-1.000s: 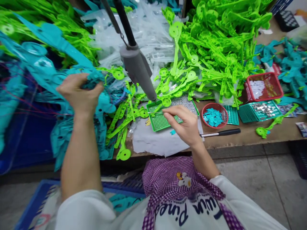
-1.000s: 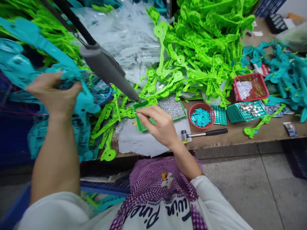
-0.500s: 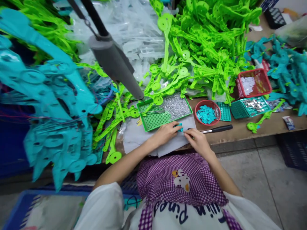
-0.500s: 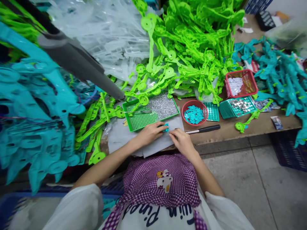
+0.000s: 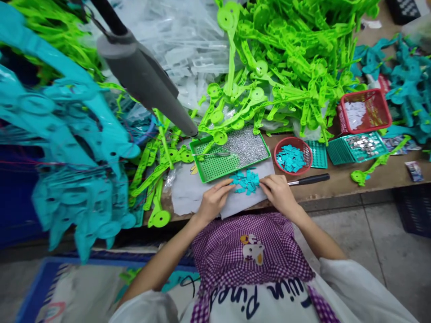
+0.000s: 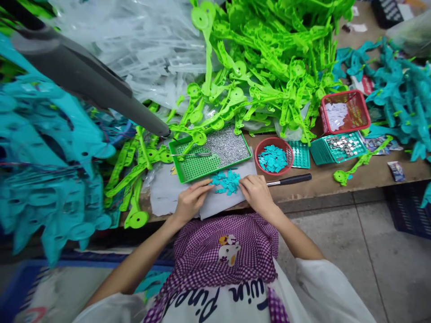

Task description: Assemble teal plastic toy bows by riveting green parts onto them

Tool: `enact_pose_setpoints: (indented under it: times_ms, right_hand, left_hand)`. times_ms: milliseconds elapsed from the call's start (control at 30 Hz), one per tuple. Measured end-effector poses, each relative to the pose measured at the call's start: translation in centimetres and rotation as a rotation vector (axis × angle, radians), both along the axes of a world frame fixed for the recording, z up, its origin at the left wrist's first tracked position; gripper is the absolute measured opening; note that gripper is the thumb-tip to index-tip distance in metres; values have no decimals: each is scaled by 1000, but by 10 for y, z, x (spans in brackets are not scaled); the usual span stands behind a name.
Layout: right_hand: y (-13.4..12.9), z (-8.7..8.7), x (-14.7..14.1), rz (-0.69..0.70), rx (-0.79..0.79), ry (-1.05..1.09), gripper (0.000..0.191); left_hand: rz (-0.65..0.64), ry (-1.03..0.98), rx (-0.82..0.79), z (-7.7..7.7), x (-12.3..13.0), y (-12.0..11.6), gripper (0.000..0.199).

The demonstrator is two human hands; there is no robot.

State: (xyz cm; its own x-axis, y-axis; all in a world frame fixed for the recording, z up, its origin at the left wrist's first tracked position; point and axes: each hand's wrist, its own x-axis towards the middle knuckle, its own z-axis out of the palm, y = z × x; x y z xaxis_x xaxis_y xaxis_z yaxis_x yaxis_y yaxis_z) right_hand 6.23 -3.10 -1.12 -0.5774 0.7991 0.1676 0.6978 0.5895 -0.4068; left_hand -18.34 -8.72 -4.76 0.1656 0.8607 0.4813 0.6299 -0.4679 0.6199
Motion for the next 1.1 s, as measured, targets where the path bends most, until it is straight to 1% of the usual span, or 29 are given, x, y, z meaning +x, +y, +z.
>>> enact_pose_setpoints:
  times_ms: [100,200,300,367,433,500,533,633,667,767,833,900,967,1033,1100]
  right_hand:
    - [-11,-1,-8,18,39,-106,24]
    - [-21,-4,-17,-13,48,-250,32]
    - [-24,-6,-24,-28,18,-358,33]
    - [-21,-5,-28,-13,-13,-392,28]
    - [-16,-1,-31,5,-57,-415,24]
    - [-9,5,-33,20,-112,-447,23]
    - [-5,9,-33,32,-143,-466,23]
    - [6,21,-32,71,-230,-509,24]
    - [9,24,-31,83,-250,-514,25]
    - [15,30,-28,96,-260,-507,26]
    - [15,28,-27,91,-246,-491,26]
    - [12,23,-27,80,-224,-466,25]
    - [7,17,-27,67,-184,-442,24]
    - [2,12,-29,58,-138,-429,24]
    - [-2,8,-30,53,-101,-429,24]
  left_hand:
    - [40,31,-16,-5,-3,-8,23]
    - [106,31,-59,-5,-1,-17,22]
    - [220,-31,-142,-3,8,-28,19]
    - [257,-87,-219,-3,17,-33,21]
    - [251,-113,-264,-3,27,-32,29]
    - [230,-98,-259,-5,34,-27,35]
    - [224,-86,-242,-6,36,-23,33]
    - [204,-73,-190,-8,38,-12,16]
    - [200,-74,-178,-8,37,-10,13]
    - [213,-98,-158,-7,35,-10,13]
    - [229,-132,-179,-4,33,-14,14]
    - [242,-172,-265,-1,31,-18,12]
    - [250,-209,-405,4,27,-19,8]
    - [246,-215,-539,13,22,-13,6]
    - [208,-189,-609,27,17,-1,5]
